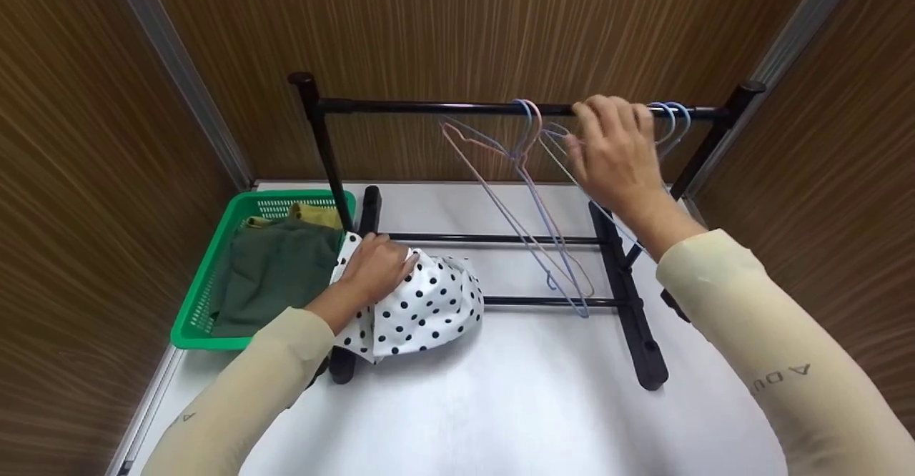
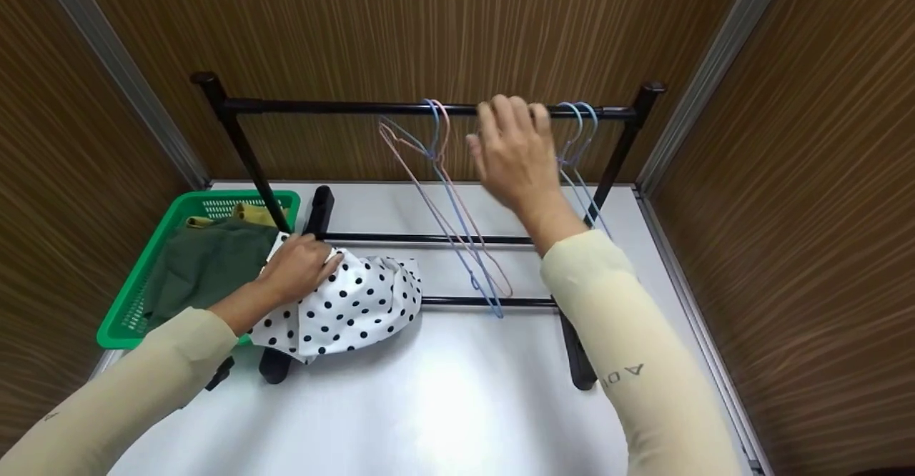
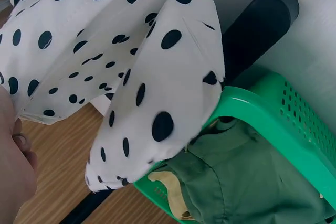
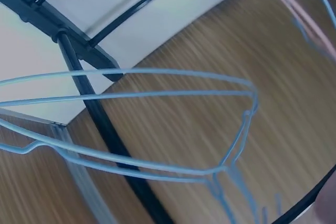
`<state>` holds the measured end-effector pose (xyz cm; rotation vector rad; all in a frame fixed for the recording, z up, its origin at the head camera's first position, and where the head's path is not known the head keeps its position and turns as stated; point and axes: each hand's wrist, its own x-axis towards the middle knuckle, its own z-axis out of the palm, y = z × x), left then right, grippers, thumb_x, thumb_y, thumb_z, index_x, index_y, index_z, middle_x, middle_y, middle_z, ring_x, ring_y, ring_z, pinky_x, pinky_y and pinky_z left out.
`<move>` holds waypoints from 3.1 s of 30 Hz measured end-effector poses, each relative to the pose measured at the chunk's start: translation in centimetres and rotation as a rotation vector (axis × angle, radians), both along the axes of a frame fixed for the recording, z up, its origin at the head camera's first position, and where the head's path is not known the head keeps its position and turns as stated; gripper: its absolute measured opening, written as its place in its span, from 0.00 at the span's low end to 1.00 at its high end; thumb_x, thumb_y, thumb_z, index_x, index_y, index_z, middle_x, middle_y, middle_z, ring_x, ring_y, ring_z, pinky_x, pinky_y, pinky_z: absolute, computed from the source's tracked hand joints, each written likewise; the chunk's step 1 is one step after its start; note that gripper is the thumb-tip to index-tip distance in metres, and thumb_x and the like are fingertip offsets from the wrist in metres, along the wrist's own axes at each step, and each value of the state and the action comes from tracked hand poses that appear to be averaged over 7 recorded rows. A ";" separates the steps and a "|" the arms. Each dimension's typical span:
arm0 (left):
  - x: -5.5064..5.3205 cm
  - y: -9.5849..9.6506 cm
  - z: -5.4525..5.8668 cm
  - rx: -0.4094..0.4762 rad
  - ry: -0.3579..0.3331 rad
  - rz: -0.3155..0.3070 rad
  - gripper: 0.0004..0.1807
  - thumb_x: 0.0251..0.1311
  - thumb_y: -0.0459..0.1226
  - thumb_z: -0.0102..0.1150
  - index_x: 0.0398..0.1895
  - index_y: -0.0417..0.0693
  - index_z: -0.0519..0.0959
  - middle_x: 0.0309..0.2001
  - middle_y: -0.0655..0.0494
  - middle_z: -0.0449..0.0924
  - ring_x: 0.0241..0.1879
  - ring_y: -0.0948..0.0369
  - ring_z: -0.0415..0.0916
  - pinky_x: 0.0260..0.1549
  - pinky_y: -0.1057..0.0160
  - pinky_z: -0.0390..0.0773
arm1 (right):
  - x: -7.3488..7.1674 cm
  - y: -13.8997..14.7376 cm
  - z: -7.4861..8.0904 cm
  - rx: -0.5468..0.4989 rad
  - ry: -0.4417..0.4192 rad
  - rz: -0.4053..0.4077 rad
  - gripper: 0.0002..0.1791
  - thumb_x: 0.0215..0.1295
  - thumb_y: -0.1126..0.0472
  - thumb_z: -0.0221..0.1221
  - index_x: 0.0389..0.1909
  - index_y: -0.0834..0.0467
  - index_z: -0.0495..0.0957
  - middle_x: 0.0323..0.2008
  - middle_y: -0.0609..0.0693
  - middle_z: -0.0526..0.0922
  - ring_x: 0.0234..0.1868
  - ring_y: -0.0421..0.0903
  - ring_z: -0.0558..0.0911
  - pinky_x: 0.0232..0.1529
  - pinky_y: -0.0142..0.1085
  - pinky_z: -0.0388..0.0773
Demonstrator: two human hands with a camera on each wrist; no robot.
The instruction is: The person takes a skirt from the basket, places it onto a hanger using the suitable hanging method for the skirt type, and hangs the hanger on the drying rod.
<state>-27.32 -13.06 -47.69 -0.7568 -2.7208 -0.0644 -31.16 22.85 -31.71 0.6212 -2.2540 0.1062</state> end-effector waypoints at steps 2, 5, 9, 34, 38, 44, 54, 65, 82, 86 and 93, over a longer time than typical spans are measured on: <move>0.1 0.0 0.2 0.023 -0.001 -0.020 0.23 0.74 0.46 0.47 0.25 0.41 0.78 0.23 0.48 0.80 0.28 0.51 0.73 0.32 0.54 0.69 | 0.5 -1.0 -0.7 0.030 0.058 0.082 0.24 0.75 0.50 0.45 0.56 0.65 0.73 0.54 0.64 0.73 0.54 0.62 0.70 0.57 0.56 0.59; 0.2 0.1 0.7 0.078 0.006 -0.049 0.23 0.74 0.45 0.48 0.24 0.40 0.78 0.23 0.47 0.80 0.27 0.50 0.73 0.32 0.53 0.70 | 1.2 -2.5 -1.7 0.068 0.123 0.210 0.20 0.73 0.52 0.48 0.49 0.64 0.75 0.49 0.63 0.75 0.46 0.60 0.72 0.50 0.54 0.60; 0.1 0.9 2.1 0.151 0.022 -0.072 0.22 0.74 0.44 0.48 0.24 0.41 0.77 0.22 0.48 0.79 0.26 0.51 0.71 0.31 0.53 0.70 | 1.9 -3.6 -2.7 0.201 0.188 0.306 0.17 0.70 0.53 0.50 0.45 0.63 0.76 0.43 0.59 0.77 0.40 0.57 0.73 0.46 0.51 0.62; -0.8 3.9 9.7 0.423 -0.007 -0.083 0.23 0.76 0.44 0.42 0.21 0.42 0.71 0.20 0.47 0.72 0.30 0.49 0.70 0.39 0.51 0.70 | 5.3 -4.3 -10.4 0.615 -0.091 0.303 0.46 0.51 0.30 0.66 0.63 0.53 0.64 0.55 0.55 0.70 0.53 0.54 0.73 0.60 0.51 0.64; -0.7 4.1 9.6 0.511 -0.051 -0.046 0.23 0.76 0.43 0.41 0.21 0.42 0.70 0.20 0.47 0.70 0.30 0.48 0.71 0.39 0.51 0.70 | 5.4 -4.6 -10.6 0.579 -0.045 0.309 0.41 0.52 0.33 0.67 0.59 0.52 0.65 0.52 0.53 0.71 0.51 0.53 0.73 0.58 0.50 0.64; -0.5 4.3 9.3 0.641 -0.138 0.045 0.23 0.78 0.43 0.38 0.20 0.48 0.65 0.19 0.53 0.65 0.26 0.52 0.68 0.32 0.56 0.67 | 5.7 -5.5 -11.0 0.513 0.013 0.358 0.37 0.49 0.41 0.68 0.56 0.52 0.67 0.48 0.52 0.72 0.48 0.51 0.75 0.56 0.50 0.65; -0.4 4.2 7.6 0.706 -0.164 0.174 0.23 0.78 0.42 0.34 0.18 0.54 0.60 0.17 0.59 0.59 0.20 0.59 0.59 0.25 0.62 0.59 | 5.3 -5.2 -11.3 0.420 0.169 0.463 0.08 0.66 0.58 0.54 0.45 0.51 0.72 0.37 0.48 0.76 0.39 0.49 0.76 0.51 0.47 0.67; 0.7 2.7 4.8 0.608 -0.296 0.251 0.23 0.75 0.40 0.34 0.16 0.51 0.63 0.18 0.56 0.63 0.22 0.56 0.65 0.27 0.57 0.67 | 6.4 -6.9 -9.7 0.116 0.085 0.490 0.06 0.67 0.61 0.54 0.31 0.58 0.73 0.24 0.50 0.79 0.27 0.51 0.77 0.47 0.50 0.70; 0.8 2.9 3.0 0.543 0.184 -0.272 0.36 0.72 0.64 0.26 0.45 0.41 0.71 0.41 0.46 0.75 0.41 0.52 0.75 0.45 0.53 0.75 | 6.3 -7.0 -6.9 -0.108 -0.212 0.272 0.15 0.75 0.58 0.50 0.27 0.59 0.68 0.16 0.52 0.75 0.21 0.53 0.76 0.40 0.47 0.73; 1.2 3.7 2.9 0.425 0.409 -0.421 0.34 0.74 0.62 0.28 0.50 0.40 0.69 0.46 0.46 0.76 0.47 0.52 0.76 0.47 0.52 0.75 | 6.4 -7.4 -6.5 -0.111 -0.260 0.268 0.15 0.76 0.57 0.50 0.27 0.59 0.68 0.17 0.52 0.74 0.21 0.53 0.75 0.39 0.47 0.74; 1.7 5.3 3.6 0.394 0.552 -0.335 0.12 0.74 0.37 0.43 0.40 0.38 0.75 0.35 0.49 0.79 0.36 0.53 0.76 0.40 0.55 0.75 | 6.5 -7.7 -6.8 -0.090 -0.278 0.295 0.13 0.76 0.54 0.51 0.38 0.60 0.72 0.26 0.54 0.80 0.27 0.54 0.79 0.40 0.47 0.75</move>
